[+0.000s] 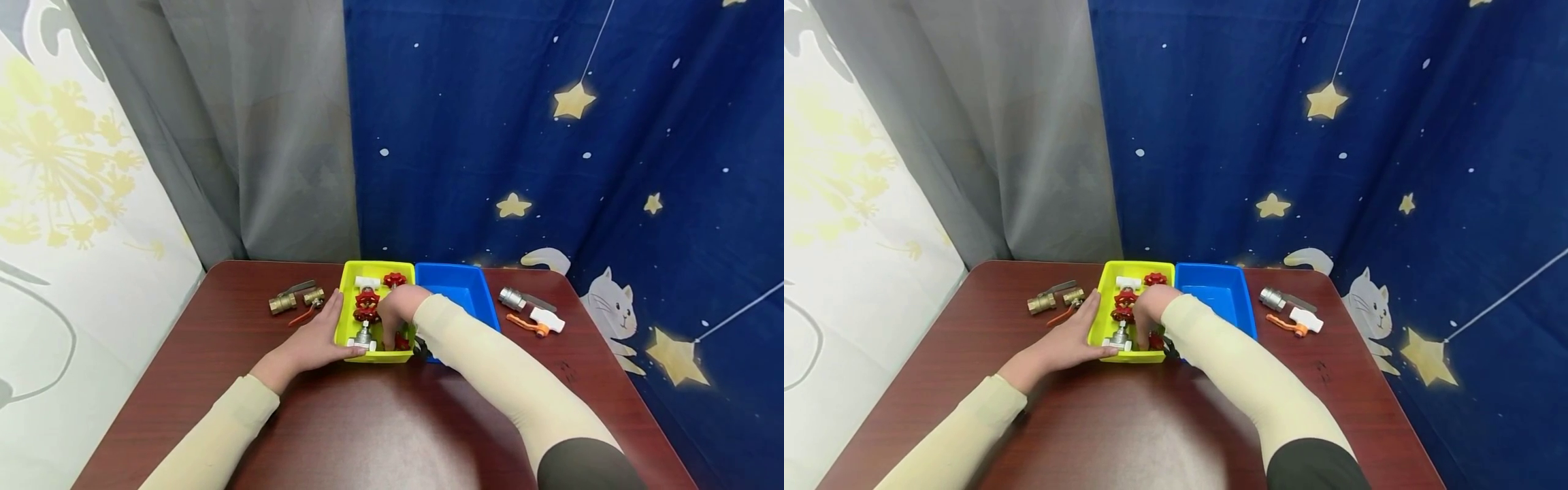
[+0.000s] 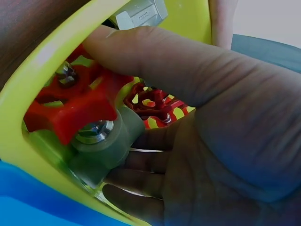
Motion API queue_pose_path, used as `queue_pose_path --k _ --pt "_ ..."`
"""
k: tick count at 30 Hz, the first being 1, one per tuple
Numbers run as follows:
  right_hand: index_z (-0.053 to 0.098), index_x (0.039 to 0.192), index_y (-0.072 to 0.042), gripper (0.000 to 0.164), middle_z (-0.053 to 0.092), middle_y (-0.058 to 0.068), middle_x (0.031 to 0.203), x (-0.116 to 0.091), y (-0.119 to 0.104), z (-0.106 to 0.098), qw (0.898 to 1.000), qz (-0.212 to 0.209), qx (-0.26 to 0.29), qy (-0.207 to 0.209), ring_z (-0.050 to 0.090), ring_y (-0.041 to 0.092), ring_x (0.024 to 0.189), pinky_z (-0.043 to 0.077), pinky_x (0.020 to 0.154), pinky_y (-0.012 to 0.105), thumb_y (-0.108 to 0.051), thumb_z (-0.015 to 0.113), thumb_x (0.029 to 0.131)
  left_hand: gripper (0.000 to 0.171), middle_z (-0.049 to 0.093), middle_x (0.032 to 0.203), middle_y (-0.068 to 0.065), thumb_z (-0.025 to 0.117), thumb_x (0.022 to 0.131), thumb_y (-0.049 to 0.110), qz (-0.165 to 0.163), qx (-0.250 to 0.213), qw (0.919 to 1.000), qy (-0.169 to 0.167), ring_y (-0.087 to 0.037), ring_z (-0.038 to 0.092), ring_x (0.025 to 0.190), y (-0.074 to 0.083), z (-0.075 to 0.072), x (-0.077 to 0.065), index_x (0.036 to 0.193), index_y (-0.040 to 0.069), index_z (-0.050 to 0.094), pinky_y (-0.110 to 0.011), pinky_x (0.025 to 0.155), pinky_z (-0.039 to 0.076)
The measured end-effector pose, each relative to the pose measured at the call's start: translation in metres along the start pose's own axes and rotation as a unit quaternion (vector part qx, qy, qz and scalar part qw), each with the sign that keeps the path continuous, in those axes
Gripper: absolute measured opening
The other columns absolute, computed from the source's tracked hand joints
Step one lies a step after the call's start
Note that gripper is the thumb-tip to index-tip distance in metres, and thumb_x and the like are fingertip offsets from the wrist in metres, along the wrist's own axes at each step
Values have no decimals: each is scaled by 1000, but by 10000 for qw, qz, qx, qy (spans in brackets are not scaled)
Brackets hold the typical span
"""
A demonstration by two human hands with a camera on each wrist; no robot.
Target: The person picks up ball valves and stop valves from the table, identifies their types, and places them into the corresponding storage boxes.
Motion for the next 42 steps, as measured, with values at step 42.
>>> queue_pose_path --k 42 --pt "67 146 -6 54 69 13 142 -24 70 0 9531 -1821 212 2407 66 26 121 56 109 45 -42 76 106 144 -3 186 -13 75 84 86 16 118 9999 -1 -38 23 167 -3 2 1 177 4 1 -58 128 35"
Point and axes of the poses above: each hand's wrist, its own x-axis towards the middle knuckle, its own z-axis out of the palm, y = z × x, the point moved 1 cm from there along x, towards the middle knuckle
